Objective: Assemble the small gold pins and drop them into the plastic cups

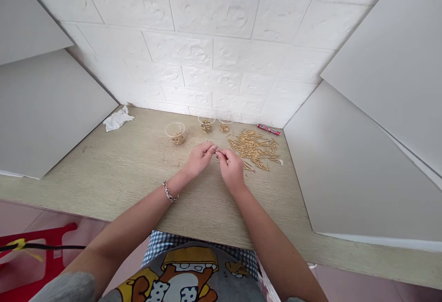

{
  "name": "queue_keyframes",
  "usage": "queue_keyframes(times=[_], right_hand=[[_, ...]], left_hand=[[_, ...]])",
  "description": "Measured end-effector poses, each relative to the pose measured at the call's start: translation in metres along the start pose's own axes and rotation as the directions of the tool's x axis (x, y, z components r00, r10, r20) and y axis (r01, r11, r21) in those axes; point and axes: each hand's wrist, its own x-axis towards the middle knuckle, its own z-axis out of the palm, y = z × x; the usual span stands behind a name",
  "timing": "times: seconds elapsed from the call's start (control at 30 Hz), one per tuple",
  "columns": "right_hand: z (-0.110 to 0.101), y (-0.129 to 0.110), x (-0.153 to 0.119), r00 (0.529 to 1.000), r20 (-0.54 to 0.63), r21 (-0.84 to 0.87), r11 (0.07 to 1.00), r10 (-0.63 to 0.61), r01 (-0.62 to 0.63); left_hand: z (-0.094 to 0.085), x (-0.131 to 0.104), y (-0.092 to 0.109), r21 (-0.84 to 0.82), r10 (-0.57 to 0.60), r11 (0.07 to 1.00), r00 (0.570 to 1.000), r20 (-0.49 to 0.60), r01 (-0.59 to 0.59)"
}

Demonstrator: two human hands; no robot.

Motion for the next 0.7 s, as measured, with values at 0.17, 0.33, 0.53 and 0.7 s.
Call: queue_keyframes(times=[0.17,0.33,0.53,0.7], right_hand=[[-0.0011,0.0007,-0.0007,0.997,0.001,-0.096,0.993,-0.073,0.072],[-0.0006,-0.0024,-0.0024,0.999,0.022,-0.02,0.999,0.025,-0.025],[-0.0043,-0.0016,-0.0011,0.998,0.044,-0.035,0.998,-0.041,0.042],[-0.0036,0.0017,0.0005,0.995,0.037,-0.013,0.995,-0.095,0.095]], left_hand=[[0.0021,-0.0009,-0.0009,0.019,-0.016,1.0,1.0,0.007,0.016],[0.0022,-0.0022,-0.001,0.04,0.02,0.999,1.0,0.019,-0.02],[0.0008,-0.0023,0.0002,-0.023,-0.003,1.0,0.997,0.081,0.005],[-0.0011,-0.0006,0.0007,-0.09,-0.014,0.996,0.995,0.096,0.022]])
